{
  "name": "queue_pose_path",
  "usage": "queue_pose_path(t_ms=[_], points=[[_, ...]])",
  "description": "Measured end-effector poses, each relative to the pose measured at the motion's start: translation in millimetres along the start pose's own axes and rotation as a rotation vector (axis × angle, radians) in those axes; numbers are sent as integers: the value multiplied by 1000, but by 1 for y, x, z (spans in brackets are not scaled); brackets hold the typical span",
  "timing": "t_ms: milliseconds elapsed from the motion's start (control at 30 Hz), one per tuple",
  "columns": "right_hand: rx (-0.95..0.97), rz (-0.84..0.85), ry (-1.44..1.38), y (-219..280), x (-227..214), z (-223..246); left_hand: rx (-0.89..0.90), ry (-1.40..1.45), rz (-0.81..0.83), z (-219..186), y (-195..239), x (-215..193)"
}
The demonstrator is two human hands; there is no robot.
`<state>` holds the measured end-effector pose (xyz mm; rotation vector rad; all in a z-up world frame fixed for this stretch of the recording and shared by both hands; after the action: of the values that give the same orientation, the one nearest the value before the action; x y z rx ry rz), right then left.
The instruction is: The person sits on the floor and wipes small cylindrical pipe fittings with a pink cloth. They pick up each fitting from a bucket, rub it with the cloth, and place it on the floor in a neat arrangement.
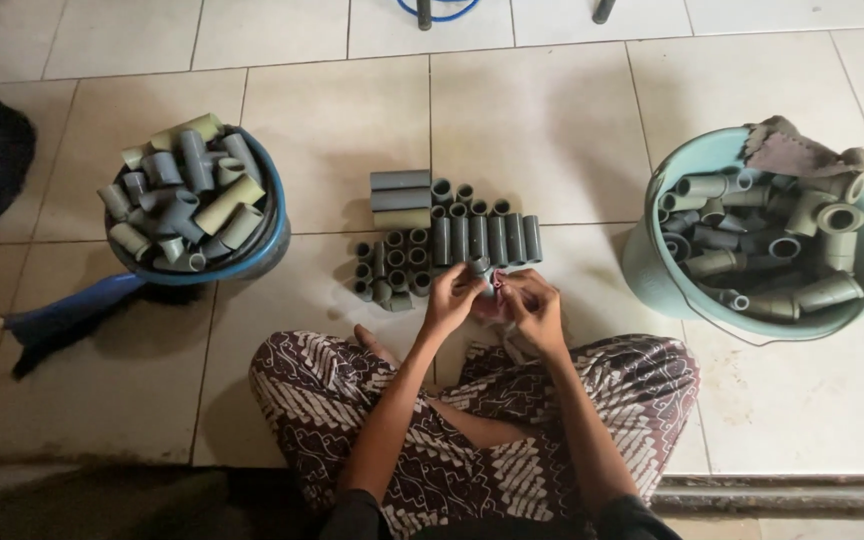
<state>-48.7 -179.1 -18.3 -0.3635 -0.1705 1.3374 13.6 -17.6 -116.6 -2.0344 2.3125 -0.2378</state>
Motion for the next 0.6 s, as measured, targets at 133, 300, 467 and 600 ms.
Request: queue_pose_path(t_ms=[133, 300, 467, 600], points=[[34, 55, -70, 4, -8, -13, -3, 19, -16, -29, 8, 11], [89, 43, -154, 17, -6, -13, 64, -86, 73, -59, 28, 8], [166, 38, -172, 29, -4, -40, 56, -142, 81, -65, 36, 5], [225, 46, -200, 33, -13, -41, 69, -170, 36, -69, 41, 12]])
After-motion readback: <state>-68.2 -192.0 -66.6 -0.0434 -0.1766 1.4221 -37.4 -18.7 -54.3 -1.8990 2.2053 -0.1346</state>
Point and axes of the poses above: each hand's wrist, its own y-axis away from the middle knuckle, its own x-axis out of the palm, z = x × y, the point moved 4 cm from there along -y, towards the middle knuckle, and after that the axes turned 3 degrees about x, right-handed, at the moved point
